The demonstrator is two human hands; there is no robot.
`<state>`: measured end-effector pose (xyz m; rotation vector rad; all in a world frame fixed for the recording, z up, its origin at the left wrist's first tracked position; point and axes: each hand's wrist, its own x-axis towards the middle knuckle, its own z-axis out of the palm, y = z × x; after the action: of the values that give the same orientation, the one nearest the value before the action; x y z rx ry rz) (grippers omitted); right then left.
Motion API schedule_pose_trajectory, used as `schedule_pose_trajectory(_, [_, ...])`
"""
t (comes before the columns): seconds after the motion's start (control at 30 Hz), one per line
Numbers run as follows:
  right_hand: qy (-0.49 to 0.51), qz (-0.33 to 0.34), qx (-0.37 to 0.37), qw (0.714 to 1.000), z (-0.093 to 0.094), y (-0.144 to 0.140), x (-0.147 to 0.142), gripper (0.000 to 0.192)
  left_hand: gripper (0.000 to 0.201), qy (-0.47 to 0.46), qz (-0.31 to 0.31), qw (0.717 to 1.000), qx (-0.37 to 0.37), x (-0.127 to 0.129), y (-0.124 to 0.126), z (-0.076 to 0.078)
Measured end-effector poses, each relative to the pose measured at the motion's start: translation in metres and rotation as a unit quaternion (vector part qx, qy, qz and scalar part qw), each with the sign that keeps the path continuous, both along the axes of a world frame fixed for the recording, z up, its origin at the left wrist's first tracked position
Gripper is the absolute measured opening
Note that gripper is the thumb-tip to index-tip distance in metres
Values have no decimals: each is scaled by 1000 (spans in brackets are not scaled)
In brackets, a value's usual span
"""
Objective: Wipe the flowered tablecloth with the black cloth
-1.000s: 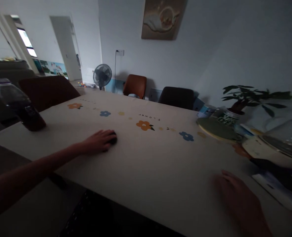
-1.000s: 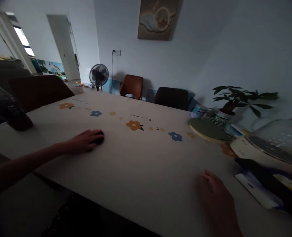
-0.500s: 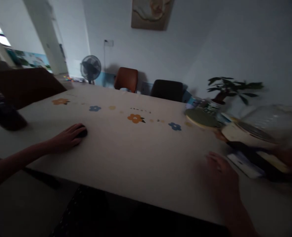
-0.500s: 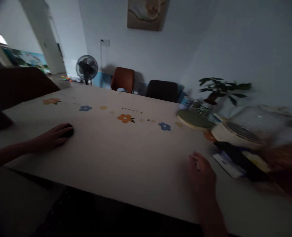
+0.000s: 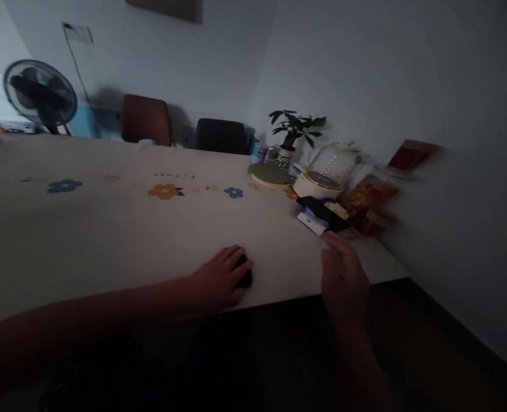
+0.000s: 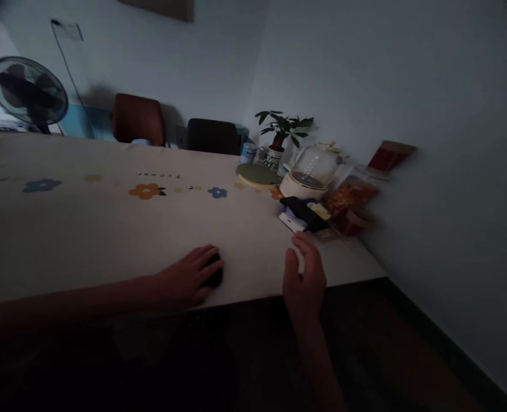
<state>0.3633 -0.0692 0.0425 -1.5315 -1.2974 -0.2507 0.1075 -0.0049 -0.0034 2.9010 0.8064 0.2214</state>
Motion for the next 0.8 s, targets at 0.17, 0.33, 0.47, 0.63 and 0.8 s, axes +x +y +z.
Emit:
schedule_pose_trajectory(0.17, [-45,-7,-71,996,-25,-21,13,36,68,-42,-53,995,-75,141,15,18])
schedule_pose_trajectory(0.33, [-55,22,-177,982,-62,-10,25,49,60,-60,-29,991,-119,169,42,32])
schedule_pose_trajectory(0.47, [-110,34,-246,962,-79,17,33,57,57,-68,22,991,-116,78,63,36])
schedule_pose_trajectory(0.63, [-196,104,-337,915,-68,63,29,59,47,-150,95,984,28,-100,61,23])
schedule_pose_trajectory(0.8, [-231,70,-430,870,-46,128,-4,64,63,-182,223,950,121,-211,55,2])
